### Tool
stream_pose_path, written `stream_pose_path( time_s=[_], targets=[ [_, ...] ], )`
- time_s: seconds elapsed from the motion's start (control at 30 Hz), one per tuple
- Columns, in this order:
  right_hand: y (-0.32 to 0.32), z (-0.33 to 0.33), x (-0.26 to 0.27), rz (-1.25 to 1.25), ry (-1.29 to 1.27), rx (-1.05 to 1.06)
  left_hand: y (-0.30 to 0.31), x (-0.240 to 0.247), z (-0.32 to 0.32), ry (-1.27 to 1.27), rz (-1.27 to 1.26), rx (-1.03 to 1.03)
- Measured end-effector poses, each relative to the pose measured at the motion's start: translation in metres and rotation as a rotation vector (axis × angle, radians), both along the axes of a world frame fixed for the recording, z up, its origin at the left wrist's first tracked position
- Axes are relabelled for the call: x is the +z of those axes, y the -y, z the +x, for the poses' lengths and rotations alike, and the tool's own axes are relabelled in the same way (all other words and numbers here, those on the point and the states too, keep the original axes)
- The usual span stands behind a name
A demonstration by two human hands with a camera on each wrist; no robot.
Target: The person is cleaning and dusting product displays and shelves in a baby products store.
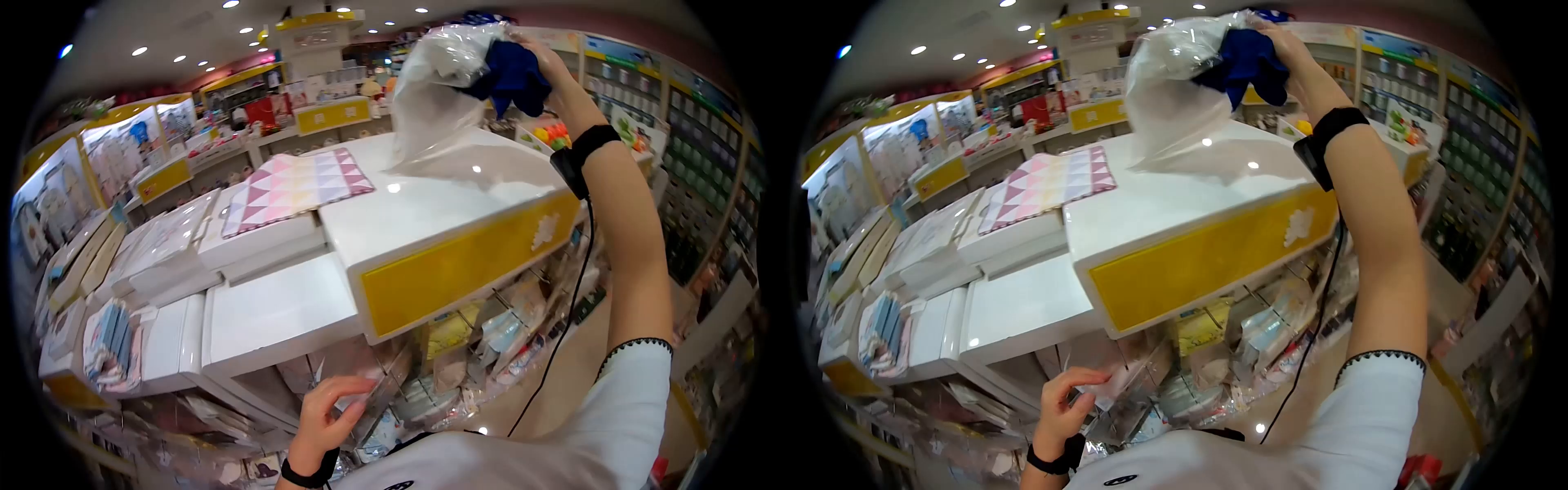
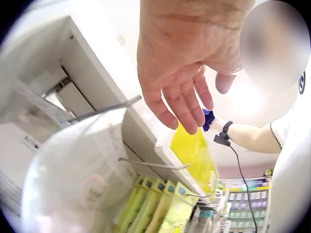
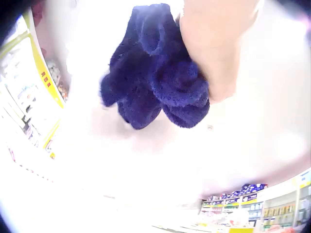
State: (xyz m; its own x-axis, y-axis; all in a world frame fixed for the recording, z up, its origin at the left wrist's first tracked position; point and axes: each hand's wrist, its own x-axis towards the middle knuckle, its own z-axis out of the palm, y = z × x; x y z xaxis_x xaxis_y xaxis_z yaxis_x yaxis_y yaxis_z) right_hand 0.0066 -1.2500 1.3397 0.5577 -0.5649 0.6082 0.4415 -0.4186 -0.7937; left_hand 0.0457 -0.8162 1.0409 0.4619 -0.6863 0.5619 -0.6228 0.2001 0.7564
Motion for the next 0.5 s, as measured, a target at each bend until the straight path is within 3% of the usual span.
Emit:
stream_pose_path(
  time_s=[0.03, 0.1, 0.13, 0.17, 0.2, 0.27, 0.3, 0.33, 0.4, 0.5],
  targets=[
    [0.001, 0.017, 0.006, -0.032, 0.106, 0.132, -0.009, -0.006, -0.003, -0.015, -0.004, 0.052],
    [0.089, 0.063, 0.031, -0.126, 0.099, 0.436, -0.024, -0.014, -0.009, -0.037, -0.013, 0.154],
    [0.046, 0.064, 0.026, -0.152, 0.232, 0.493, -0.033, -0.017, -0.014, -0.05, -0.018, 0.2],
    [0.059, 0.078, 0.029, -0.165, 0.23, 0.552, -0.04, -0.019, -0.018, -0.063, -0.022, 0.245],
    [0.085, 0.092, 0.025, -0.276, 0.2, 0.522, -0.046, -0.022, -0.021, -0.057, -0.024, 0.278],
    [0.053, 0.096, 0.013, -0.172, 0.102, 0.445, -0.056, -0.024, -0.025, -0.057, -0.007, 0.315],
    [0.004, 0.068, 0.0, 0.046, 0.022, 0.391, -0.059, -0.025, -0.028, -0.061, 0.007, 0.324],
    [0.006, 0.063, 0.0, 0.047, -0.201, 0.266, -0.061, -0.025, -0.03, -0.071, 0.0, 0.327],
    [0.035, 0.058, -0.009, -0.122, -0.565, 0.093, -0.064, -0.029, -0.033, -0.112, 0.016, 0.315],
    [0.081, 0.031, -0.026, -0.282, -0.788, 0.14, -0.063, -0.035, -0.032, -0.176, 0.047, 0.263]
  ],
)
